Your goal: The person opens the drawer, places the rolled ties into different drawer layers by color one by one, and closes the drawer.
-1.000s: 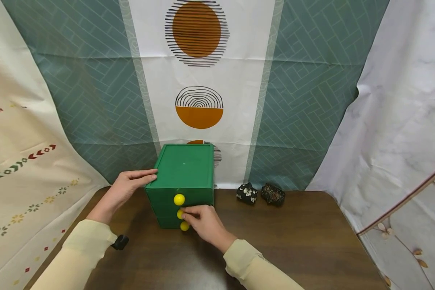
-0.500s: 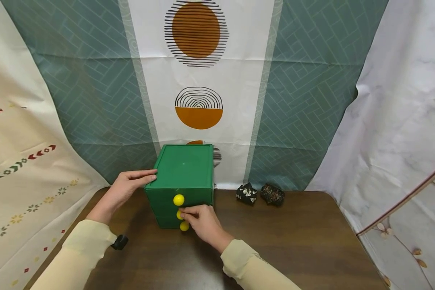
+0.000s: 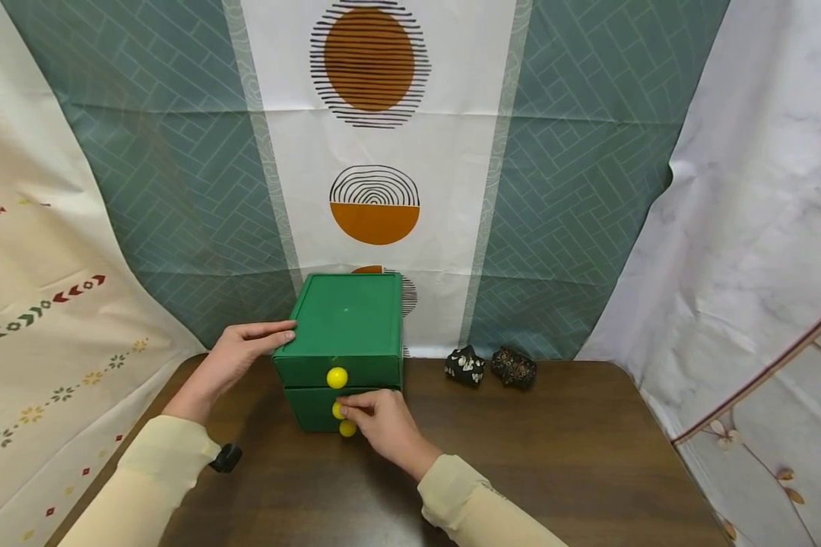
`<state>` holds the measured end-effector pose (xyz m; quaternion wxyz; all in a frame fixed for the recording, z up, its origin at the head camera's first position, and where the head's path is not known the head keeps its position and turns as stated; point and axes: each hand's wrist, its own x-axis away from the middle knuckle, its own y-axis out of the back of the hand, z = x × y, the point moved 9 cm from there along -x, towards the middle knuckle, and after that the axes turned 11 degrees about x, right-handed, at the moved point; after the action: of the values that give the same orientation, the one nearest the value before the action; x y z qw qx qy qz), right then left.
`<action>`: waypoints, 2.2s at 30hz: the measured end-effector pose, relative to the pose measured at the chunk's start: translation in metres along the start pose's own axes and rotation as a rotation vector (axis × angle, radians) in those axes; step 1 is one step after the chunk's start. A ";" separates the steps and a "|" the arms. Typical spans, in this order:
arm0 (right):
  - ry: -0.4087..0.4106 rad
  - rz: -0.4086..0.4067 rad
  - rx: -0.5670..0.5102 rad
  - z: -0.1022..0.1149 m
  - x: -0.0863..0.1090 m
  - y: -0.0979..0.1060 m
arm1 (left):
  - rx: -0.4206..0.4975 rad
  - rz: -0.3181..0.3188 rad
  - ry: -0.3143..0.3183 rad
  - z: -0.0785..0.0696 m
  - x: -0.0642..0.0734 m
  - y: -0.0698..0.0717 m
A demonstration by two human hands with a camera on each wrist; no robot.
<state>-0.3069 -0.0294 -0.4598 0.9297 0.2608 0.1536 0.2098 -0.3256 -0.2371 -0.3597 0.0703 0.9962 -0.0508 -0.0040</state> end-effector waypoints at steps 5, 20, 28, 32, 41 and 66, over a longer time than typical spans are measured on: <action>0.010 0.017 0.055 0.002 0.004 -0.001 | -0.002 0.012 0.002 0.000 0.001 -0.001; -0.005 0.071 0.102 0.010 0.014 -0.002 | -0.028 0.010 -0.001 -0.003 0.001 -0.001; -0.002 0.075 0.126 0.010 0.018 -0.003 | -0.028 0.015 0.002 -0.003 0.001 -0.002; 0.020 0.078 0.130 0.012 0.020 -0.004 | -0.026 0.011 0.005 -0.004 0.001 -0.002; 0.007 0.099 0.148 0.020 0.026 -0.005 | -0.029 0.004 0.008 -0.004 0.002 -0.001; 0.014 0.169 0.218 0.032 0.033 -0.004 | -0.042 -0.002 0.016 -0.004 0.002 -0.002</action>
<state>-0.2646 -0.0303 -0.4412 0.8739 0.3707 0.1592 0.2712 -0.3235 -0.2344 -0.3560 0.0918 0.9946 -0.0493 0.0030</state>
